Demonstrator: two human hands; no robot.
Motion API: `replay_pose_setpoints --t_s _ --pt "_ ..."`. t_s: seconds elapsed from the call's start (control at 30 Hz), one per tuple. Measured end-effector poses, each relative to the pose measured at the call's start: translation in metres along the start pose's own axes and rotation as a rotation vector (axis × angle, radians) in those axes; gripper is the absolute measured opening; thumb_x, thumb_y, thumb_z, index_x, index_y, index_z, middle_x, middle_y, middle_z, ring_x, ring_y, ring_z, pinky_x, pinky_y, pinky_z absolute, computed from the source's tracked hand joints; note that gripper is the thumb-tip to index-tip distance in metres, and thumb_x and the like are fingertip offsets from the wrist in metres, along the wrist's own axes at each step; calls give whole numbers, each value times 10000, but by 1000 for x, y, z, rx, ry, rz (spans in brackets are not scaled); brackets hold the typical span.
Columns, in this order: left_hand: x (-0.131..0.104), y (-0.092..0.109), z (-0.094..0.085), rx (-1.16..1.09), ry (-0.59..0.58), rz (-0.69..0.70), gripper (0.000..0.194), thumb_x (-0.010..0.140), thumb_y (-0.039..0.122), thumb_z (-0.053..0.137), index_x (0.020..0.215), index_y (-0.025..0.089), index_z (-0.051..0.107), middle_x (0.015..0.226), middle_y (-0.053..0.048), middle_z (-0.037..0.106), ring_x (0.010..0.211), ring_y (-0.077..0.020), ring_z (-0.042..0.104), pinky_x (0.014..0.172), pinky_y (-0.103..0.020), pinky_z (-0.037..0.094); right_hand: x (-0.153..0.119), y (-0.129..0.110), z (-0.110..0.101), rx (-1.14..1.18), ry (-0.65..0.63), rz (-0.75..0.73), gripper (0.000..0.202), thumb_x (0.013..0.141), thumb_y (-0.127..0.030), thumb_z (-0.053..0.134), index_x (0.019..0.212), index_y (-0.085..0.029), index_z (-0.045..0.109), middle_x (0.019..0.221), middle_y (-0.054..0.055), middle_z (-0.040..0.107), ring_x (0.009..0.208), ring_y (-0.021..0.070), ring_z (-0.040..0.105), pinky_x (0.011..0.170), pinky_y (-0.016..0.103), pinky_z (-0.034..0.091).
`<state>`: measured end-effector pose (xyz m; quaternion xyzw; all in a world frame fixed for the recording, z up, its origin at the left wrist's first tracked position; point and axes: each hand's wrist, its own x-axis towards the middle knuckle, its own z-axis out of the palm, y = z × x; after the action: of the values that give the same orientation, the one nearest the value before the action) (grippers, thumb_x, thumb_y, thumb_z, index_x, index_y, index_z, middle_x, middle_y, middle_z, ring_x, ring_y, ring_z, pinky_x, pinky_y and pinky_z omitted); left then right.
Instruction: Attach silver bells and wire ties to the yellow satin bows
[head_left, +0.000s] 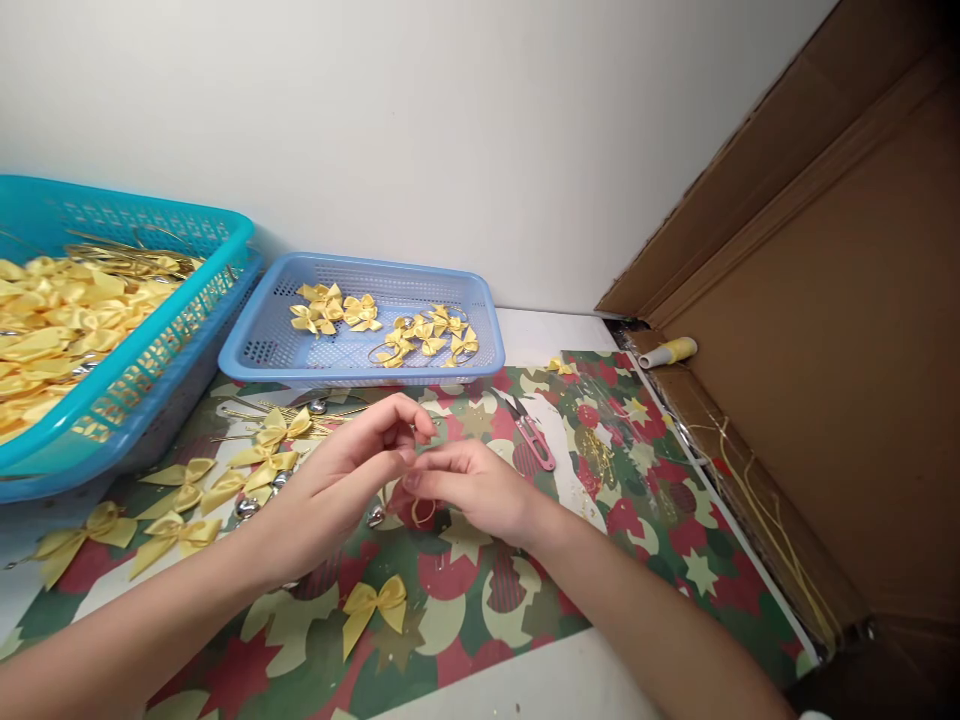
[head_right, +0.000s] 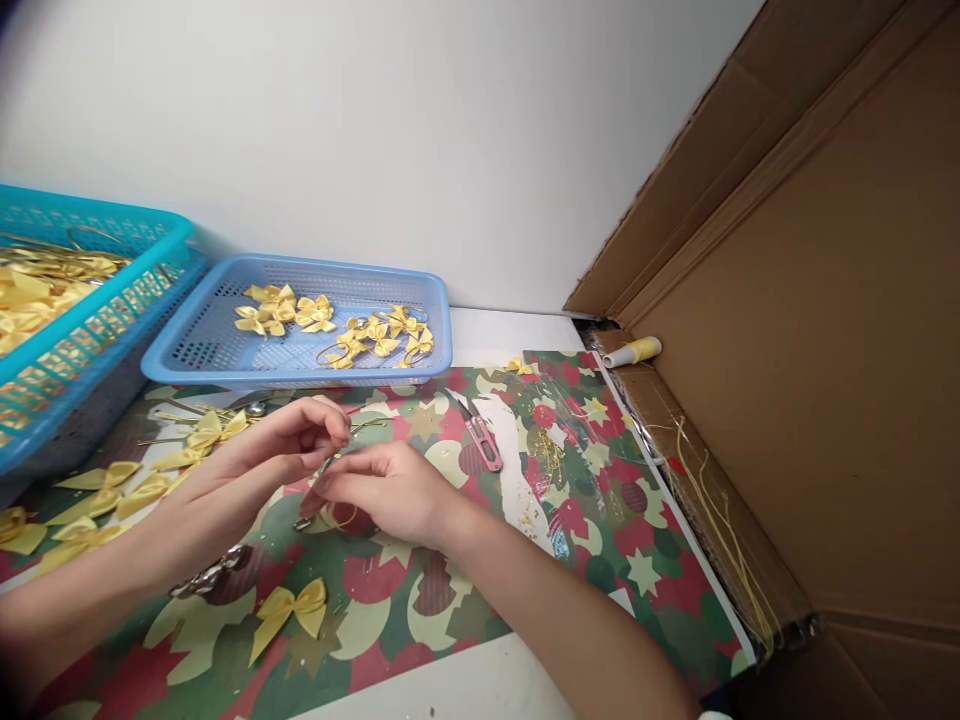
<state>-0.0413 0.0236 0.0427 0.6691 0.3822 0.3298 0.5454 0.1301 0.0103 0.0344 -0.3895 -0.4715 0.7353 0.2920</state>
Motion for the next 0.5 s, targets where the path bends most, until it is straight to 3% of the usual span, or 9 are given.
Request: replay_pose_setpoints --t_s 0.13,0.23,0.37,0.5 --pt "3 2 -6 235 -88 -7 160 938 354 480 897 224 565 715 37 550 628 -146 525 552 -234 418 -3 -11 -5 33 56 98 175 729 -225 604 564 -173 630 547 -39 527 527 90 398 562 251 327" --pt "5 7 -9 388 -137 2 253 940 375 465 788 213 585 716 29 596 666 -156 552 602 -242 414 -3 -13 -8 43 97 121 139 667 -255 618 576 -164 671 629 -2 620 607 113 500 632 261 391" --pt "6 10 -11 442 -254 -42 343 937 340 423 691 217 628 675 35 625 664 -154 576 614 -233 407 -2 -9 -9 64 88 141 157 603 -292 618 560 -161 691 649 21 652 666 138 552 707 285 435" --pt "5 12 -11 414 -268 -57 313 898 309 445 667 220 636 660 43 637 649 -149 578 594 -215 412 -3 -9 -10 24 92 169 166 576 -308 606 531 -167 683 590 17 628 625 135 522 677 286 428"
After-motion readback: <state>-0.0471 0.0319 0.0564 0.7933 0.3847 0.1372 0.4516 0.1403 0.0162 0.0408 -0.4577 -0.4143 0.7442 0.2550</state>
